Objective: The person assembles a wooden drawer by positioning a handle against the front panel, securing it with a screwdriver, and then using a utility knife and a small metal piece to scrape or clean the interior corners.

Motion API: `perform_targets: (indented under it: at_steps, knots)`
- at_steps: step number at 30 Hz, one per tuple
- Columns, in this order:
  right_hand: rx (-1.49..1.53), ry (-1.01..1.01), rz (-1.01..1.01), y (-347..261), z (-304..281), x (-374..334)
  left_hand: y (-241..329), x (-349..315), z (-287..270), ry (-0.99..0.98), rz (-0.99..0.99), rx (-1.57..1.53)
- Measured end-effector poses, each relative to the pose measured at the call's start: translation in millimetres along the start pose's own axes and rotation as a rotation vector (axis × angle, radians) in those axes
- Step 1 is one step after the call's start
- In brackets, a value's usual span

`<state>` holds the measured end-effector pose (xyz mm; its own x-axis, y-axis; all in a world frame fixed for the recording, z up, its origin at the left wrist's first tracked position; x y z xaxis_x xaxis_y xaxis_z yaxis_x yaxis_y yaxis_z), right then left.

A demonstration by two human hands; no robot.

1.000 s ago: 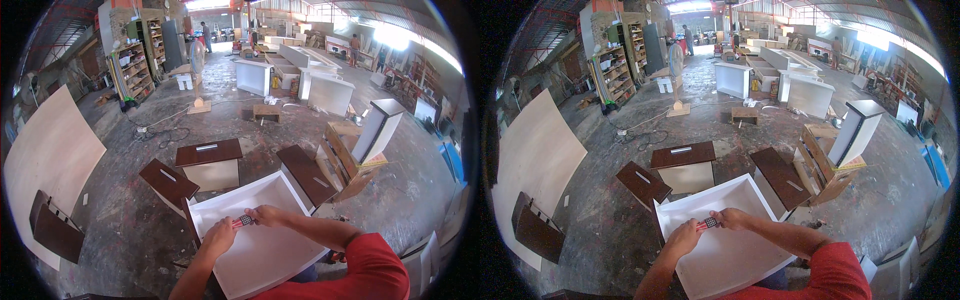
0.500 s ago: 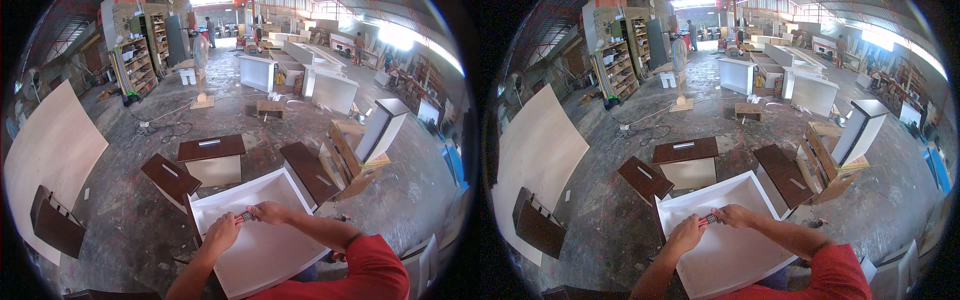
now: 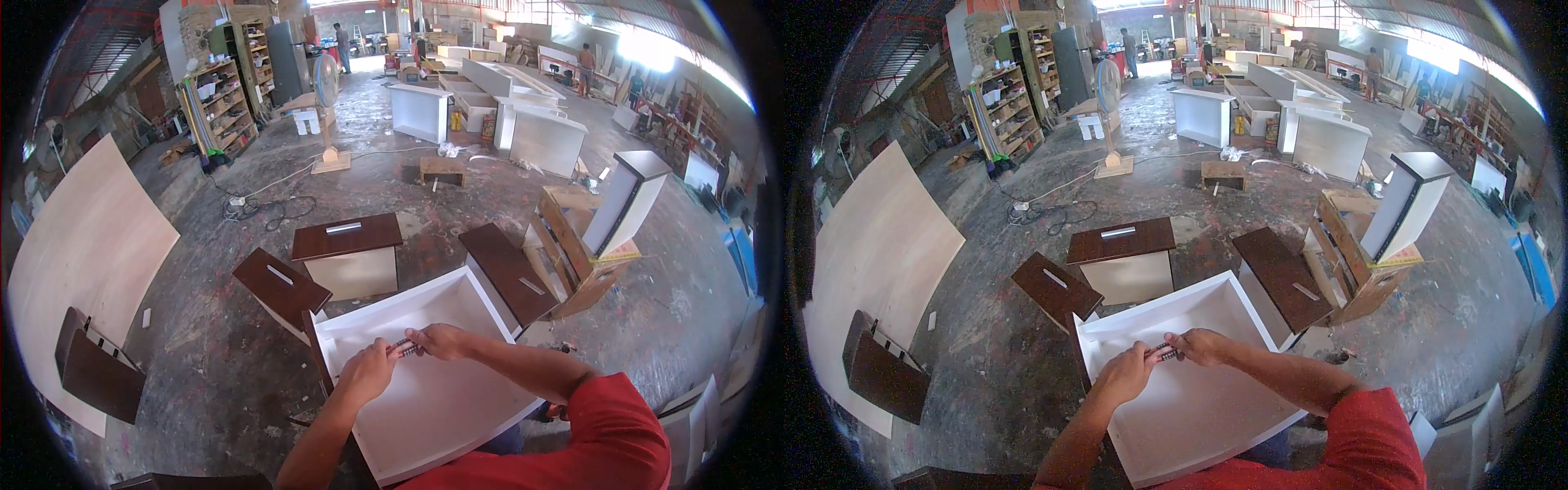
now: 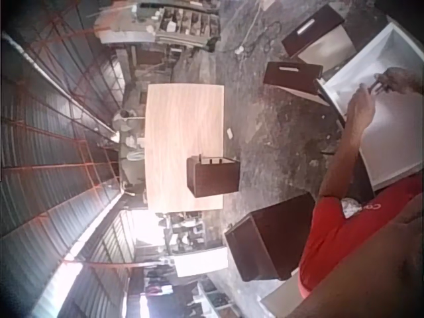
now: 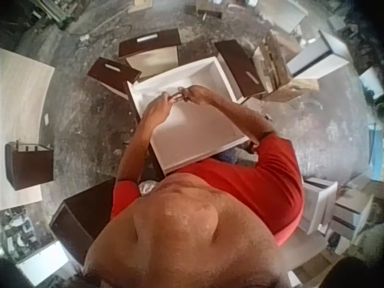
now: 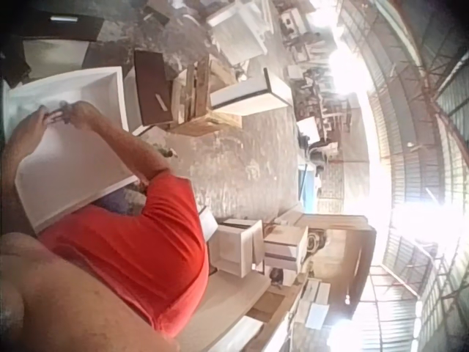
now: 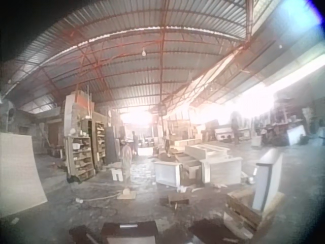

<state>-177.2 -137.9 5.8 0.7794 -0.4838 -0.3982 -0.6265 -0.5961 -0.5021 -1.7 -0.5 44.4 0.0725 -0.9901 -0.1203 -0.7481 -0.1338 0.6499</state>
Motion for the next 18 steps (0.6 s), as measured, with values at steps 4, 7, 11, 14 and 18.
perform_targets:
  at_steps: [4, 7, 11, 14, 18]
  knots:
    - [0.162, 0.181, -0.076, -21, -10, -16, -1, -8, -10, 0.021, -0.047, -0.055]
    - [0.403, 0.111, -0.154, -13, -17, -22, -6, -10, -10, 0.079, -0.038, -0.076]
    - [0.373, 0.148, -0.15, -15, -17, -22, 1, -9, -11, 0.079, -0.006, -0.074]
    - [0.117, 0.094, 0.048, -13, -12, -10, 4, -10, -8, 0.048, 0.028, -0.057]
    - [0.07, 0.047, 0.114, -21, -10, -11, -8, -9, -1, -0.021, -0.023, 0.007]
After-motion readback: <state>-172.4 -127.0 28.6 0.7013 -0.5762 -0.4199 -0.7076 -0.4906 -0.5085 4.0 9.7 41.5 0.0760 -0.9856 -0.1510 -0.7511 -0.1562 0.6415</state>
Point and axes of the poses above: each hand's wrist, its own x-axis towards the middle knuckle, its own z-axis out of the palm, y = z × x, the point moved 2 cm from there along x, towards the middle knuckle, and after that the axes turned 11 degrees about -x, right-handed, at the moved point
